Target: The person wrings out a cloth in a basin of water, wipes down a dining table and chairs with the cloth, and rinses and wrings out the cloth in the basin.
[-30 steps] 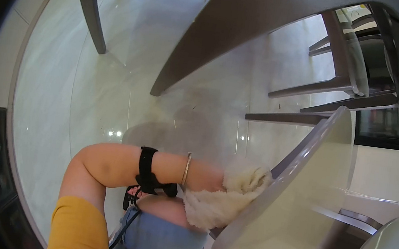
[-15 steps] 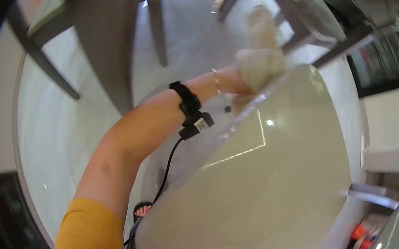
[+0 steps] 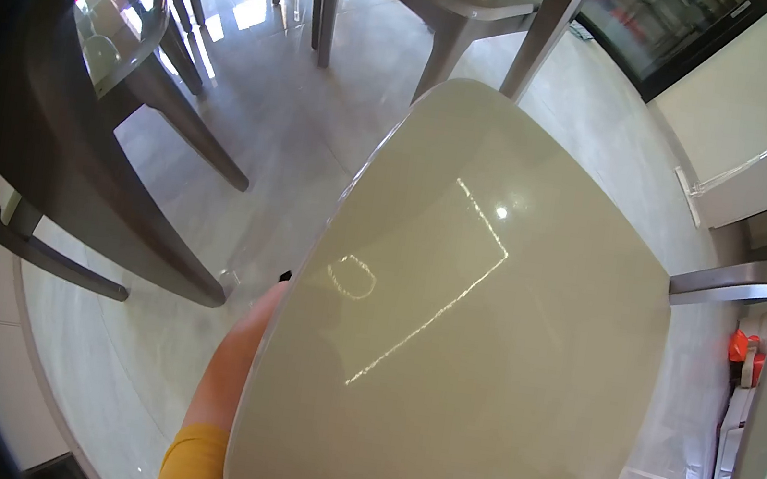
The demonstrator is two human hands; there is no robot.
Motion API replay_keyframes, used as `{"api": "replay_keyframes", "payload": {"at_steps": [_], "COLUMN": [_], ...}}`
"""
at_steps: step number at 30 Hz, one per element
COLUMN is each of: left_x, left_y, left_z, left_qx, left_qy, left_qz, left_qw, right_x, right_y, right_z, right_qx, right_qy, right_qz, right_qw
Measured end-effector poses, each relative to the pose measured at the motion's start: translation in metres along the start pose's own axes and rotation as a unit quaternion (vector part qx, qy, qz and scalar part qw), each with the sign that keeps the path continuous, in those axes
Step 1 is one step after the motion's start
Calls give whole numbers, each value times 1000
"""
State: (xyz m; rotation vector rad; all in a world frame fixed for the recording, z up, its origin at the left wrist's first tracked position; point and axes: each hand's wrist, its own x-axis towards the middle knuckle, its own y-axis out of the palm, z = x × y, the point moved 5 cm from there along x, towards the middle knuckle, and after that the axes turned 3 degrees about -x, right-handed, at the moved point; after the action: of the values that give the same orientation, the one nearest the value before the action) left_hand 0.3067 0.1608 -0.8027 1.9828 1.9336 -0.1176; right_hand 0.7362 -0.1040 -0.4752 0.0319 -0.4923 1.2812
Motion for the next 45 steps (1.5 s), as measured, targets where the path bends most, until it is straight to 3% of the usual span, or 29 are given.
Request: {"api": "replay_keyframes", "payload": {"at_steps": [4, 7, 9, 12, 13, 16, 20, 23, 25, 26, 29, 30, 33, 36, 39, 40, 41, 42, 44, 45], "left_x": [-54, -112, -150, -205, -222, -250, -260, -256, -262, -269, -289, -283, -262, -286, -303, -323, -351, -378, -432, -454], "left_y": [-18, -37, -40, -17, -7, 24, 37, 34, 41, 44, 53, 51, 40, 40, 31, 38, 43, 53, 82, 98], "left_z": [22, 9, -17, -80, -91, -135, -147, -136, -145, -155, -208, -208, -188, -227, -231, -248, -268, -287, -361, -397], "left_qx": [-331, -444, -398, -146, -134, 89, -22, -59, -30, -15, 197, 206, 232, 390, 391, 380, 363, 323, 179, 83], "left_qy": [-96, -107, -56, 105, 98, 124, 30, 35, -18, -42, -96, -73, -6, -203, -85, -172, -258, -184, -19, -128], "left_qz": [27, 42, 51, 63, 62, 37, -3, -21, -36, -40, -59, -56, -66, -164, -316, -315, -314, -309, -264, -186], "left_qw": [938, 889, 914, 982, 984, 988, 999, 997, 999, 998, 974, 974, 970, 883, 860, 853, 839, 875, 948, 971], "right_x": [4, 8, 13, 14, 13, 14, 22, 25, 26, 25, 24, 23, 14, 12, 1, -9, -42, -66, -83, -86], "right_y": [8, 15, 21, 31, 33, 24, 12, 3, -14, -22, -29, -30, -23, -13, -31, -47, -66, -80, -54, -35], "right_z": [-2, -4, -3, 3, 7, 7, 3, -6, -23, -31, -34, -37, -41, -30, -22, -31, -61, -76, 4, 46], "right_qx": [12, 32, 47, 68, 87, 112, 154, 148, 99, 63, -1, -51, 29, 28, -74, -110, -117, -125, -132, -71], "right_qy": [-20, -39, -58, -35, -29, -1, -4, 22, 66, 94, 138, 135, 191, 197, 259, 274, 294, 311, 254, 316], "right_qz": [3, 10, 15, 24, 31, 73, 137, 184, 221, 238, 268, 272, 227, 217, 246, 256, 329, 400, 614, 576], "right_qw": [1000, 999, 997, 997, 995, 991, 979, 971, 968, 965, 954, 951, 955, 956, 931, 920, 890, 853, 736, 751]}}
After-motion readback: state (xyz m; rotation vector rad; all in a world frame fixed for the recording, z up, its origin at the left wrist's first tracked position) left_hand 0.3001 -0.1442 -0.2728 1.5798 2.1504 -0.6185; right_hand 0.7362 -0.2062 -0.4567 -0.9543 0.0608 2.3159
